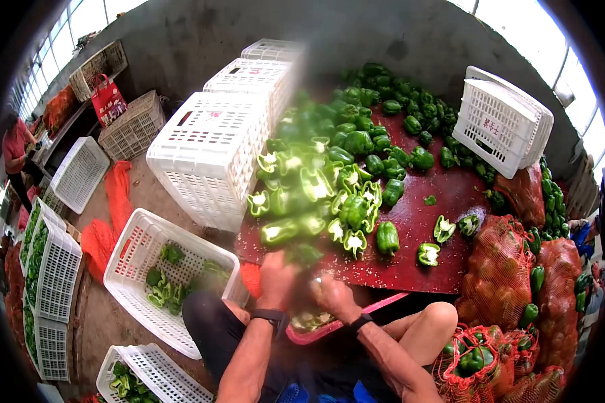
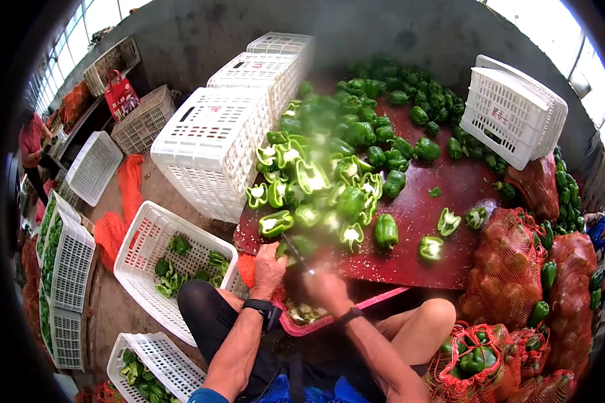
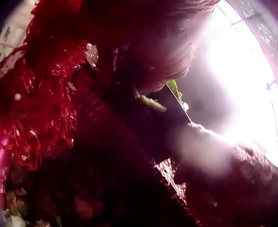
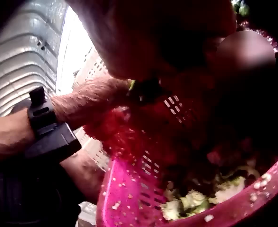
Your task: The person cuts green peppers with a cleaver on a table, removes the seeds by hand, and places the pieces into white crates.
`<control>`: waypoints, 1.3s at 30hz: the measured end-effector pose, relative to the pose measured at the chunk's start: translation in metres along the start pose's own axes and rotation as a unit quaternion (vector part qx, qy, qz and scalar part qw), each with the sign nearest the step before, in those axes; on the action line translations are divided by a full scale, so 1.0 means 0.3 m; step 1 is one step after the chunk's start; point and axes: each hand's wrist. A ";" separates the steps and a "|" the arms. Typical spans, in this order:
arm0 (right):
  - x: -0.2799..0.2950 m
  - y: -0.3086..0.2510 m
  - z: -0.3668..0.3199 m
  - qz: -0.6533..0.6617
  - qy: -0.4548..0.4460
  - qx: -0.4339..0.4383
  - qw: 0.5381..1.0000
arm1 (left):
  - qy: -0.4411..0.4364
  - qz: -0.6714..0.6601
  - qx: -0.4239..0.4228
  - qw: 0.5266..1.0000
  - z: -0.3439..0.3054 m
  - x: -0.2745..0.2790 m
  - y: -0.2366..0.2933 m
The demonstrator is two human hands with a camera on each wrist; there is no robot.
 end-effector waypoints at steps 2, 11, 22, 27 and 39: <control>0.053 -0.043 -0.032 0.046 -0.057 -0.086 0.994 | 0.045 0.049 -0.014 0.998 -0.010 -0.007 -0.062; 0.215 0.077 -0.093 0.076 -0.005 -0.010 0.997 | 0.034 -0.089 0.143 0.985 -0.003 -0.061 -0.109; 0.329 0.079 -0.042 0.167 0.134 -0.153 0.965 | 0.022 -0.143 0.163 0.976 0.025 -0.157 -0.159; 0.378 0.147 -0.028 0.231 0.190 -0.179 0.938 | 0.049 -0.178 0.172 0.968 0.195 -0.118 -0.087; 0.478 0.183 -0.019 0.391 0.211 -0.305 0.842 | 0.050 0.093 -0.028 0.994 0.271 -0.062 -0.050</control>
Point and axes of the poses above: each hand's wrist, its own z-axis towards the middle knuckle, its own x-axis out of the back of the hand, y = z × x, and after that the axes turned 2 degrees about y, right-handed
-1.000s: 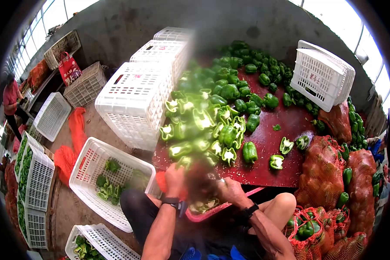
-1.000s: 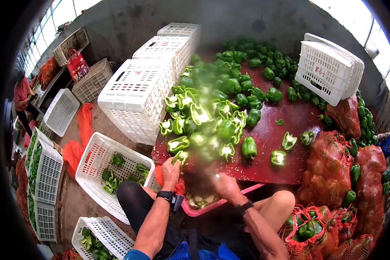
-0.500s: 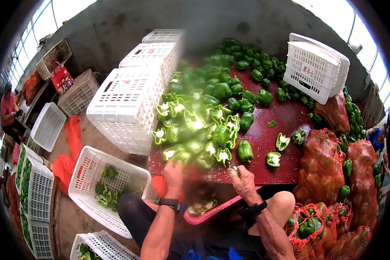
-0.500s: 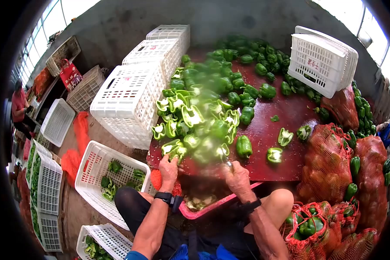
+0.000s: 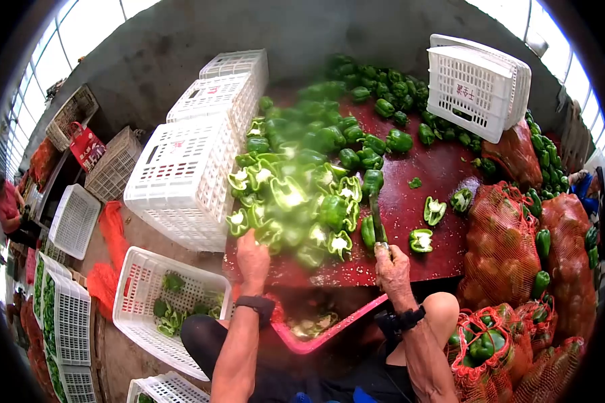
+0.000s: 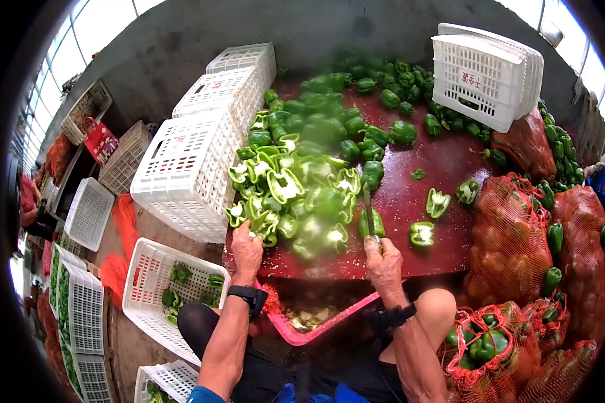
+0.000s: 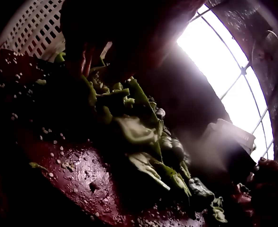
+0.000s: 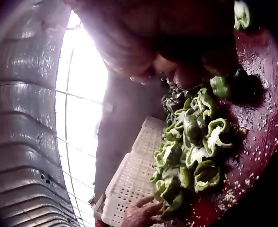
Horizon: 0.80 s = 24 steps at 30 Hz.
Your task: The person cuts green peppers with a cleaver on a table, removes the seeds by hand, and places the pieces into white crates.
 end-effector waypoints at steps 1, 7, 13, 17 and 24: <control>0.001 -0.004 -0.004 0.023 0.008 0.008 1.000 | 0.034 0.010 -0.034 0.999 -0.003 0.006 0.002; -0.009 0.000 -0.009 0.035 -0.011 0.009 0.999 | -0.018 -0.109 -0.134 0.985 -0.070 0.044 0.153; 0.023 -0.083 -0.024 0.068 -0.033 0.009 0.997 | -0.116 -0.021 -0.133 0.984 -0.157 -0.080 0.238; 0.041 -0.077 -0.018 0.077 -0.027 -0.023 0.996 | -0.144 0.020 -0.051 0.988 -0.210 -0.167 0.243; 0.012 -0.033 -0.016 0.030 -0.031 -0.002 0.999 | -0.095 -0.068 -0.063 0.991 -0.196 -0.114 0.250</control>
Point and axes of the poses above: each hand's wrist, its own z-axis towards the middle knuckle, its own x-axis out of the back of the hand, y = z × x, and after that the axes turned 2 degrees about y, right-handed
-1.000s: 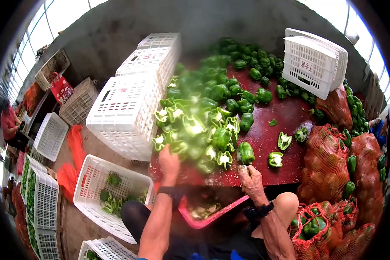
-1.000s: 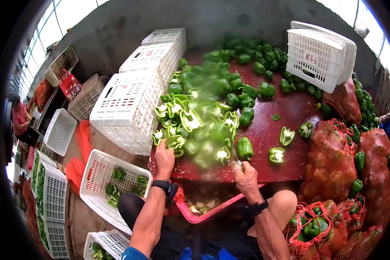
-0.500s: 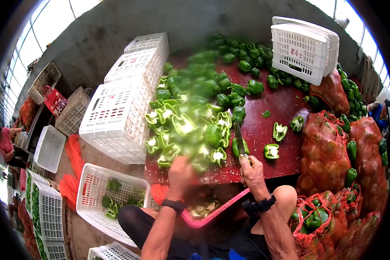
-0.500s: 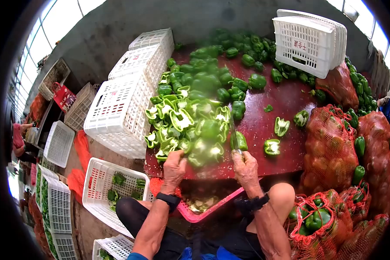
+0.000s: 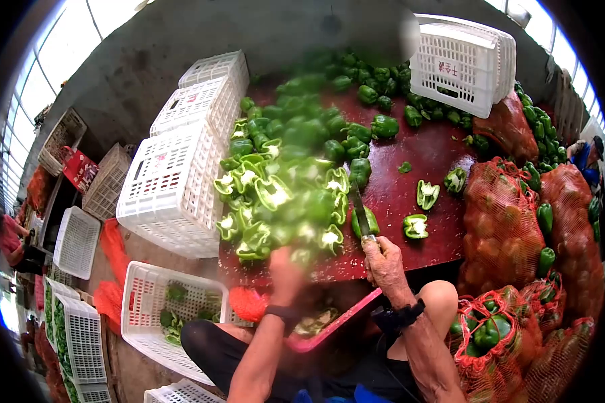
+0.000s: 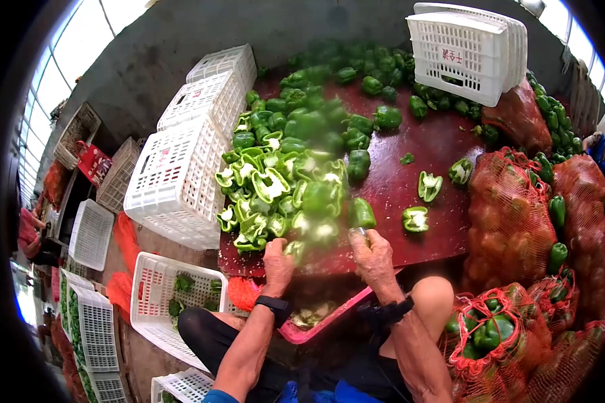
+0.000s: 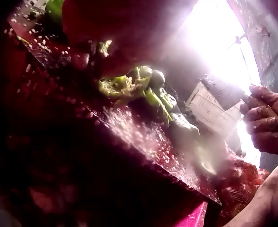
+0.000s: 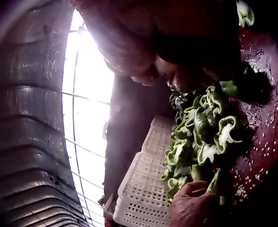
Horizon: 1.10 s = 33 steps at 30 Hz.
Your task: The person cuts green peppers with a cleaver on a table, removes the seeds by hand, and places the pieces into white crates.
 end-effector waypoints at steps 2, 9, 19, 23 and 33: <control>-0.012 0.039 -0.001 -0.017 -0.013 0.019 1.000 | -0.008 -0.004 0.007 1.000 -0.002 0.039 0.016; -0.073 0.084 -0.025 -0.289 0.068 0.163 0.941 | 0.009 0.023 -0.074 0.997 -0.050 0.074 -0.035; -0.067 0.152 0.128 -0.362 0.192 0.250 0.877 | 0.041 0.021 -0.143 0.989 -0.084 0.103 0.016; -0.124 0.073 -0.019 -0.337 0.091 0.309 0.885 | 0.036 0.016 -0.143 0.989 -0.101 0.093 0.019; -0.224 0.267 -0.092 -0.030 -0.184 0.071 0.980 | -0.004 -0.136 0.009 0.991 -0.136 0.092 0.068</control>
Point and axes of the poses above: each hand's wrist, its own z-axis towards the middle knuckle, its own x-axis out of the back of the hand, y = z × x, and after that the axes turned 2 degrees about y, right-handed
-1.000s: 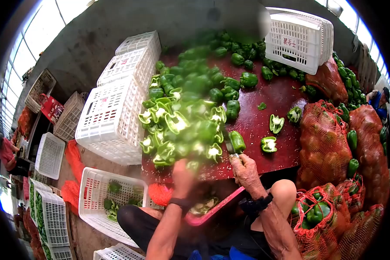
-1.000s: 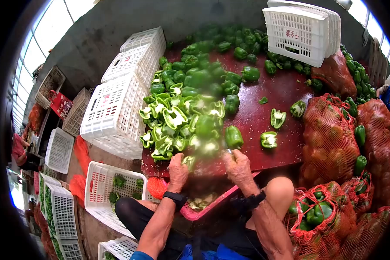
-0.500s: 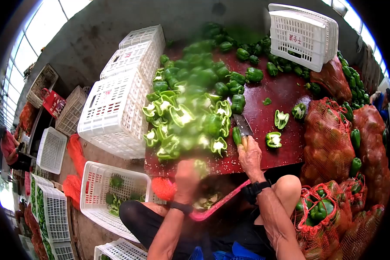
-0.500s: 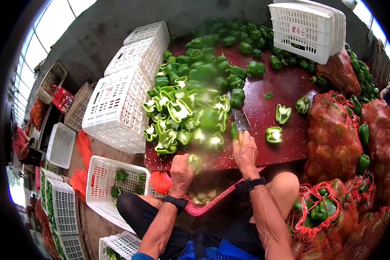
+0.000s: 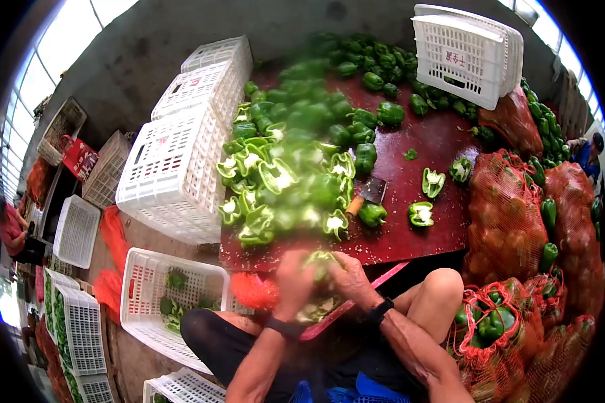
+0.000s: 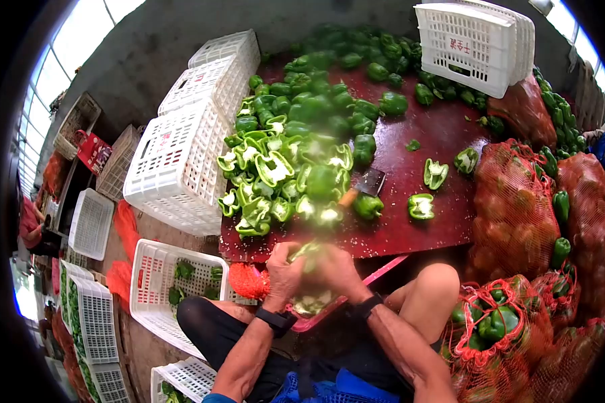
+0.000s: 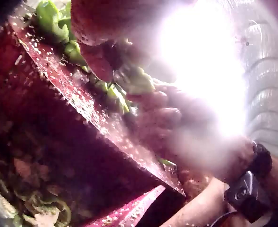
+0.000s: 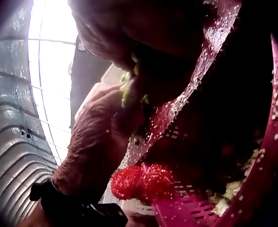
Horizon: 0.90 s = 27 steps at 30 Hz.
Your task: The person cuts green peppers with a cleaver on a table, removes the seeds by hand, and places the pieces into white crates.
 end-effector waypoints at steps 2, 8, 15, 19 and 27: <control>0.027 -0.017 0.014 -0.208 -0.007 0.210 0.955 | -0.014 -0.047 0.049 0.998 0.000 0.013 -0.024; 0.030 -0.082 -0.002 0.054 -0.042 0.001 0.998 | -0.029 -0.221 0.233 0.947 0.018 0.053 -0.039; 0.005 -0.087 -0.030 -0.163 -0.164 -0.014 0.973 | 0.010 -0.233 0.259 0.937 0.016 0.083 -0.083; -0.010 -0.049 -0.012 -0.337 -0.035 0.139 0.930 | 0.013 -0.095 0.110 0.989 0.011 0.098 -0.054; -0.007 -0.081 -0.021 -0.097 -0.019 -0.052 0.994 | -0.072 -0.115 0.140 0.981 -0.043 0.052 -0.019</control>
Point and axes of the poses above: each hand's wrist, its own z-axis towards the middle knuckle, its own x-axis out of the back of the hand, y = z × x, and after that the axes turned 2 degrees about y, right-handed
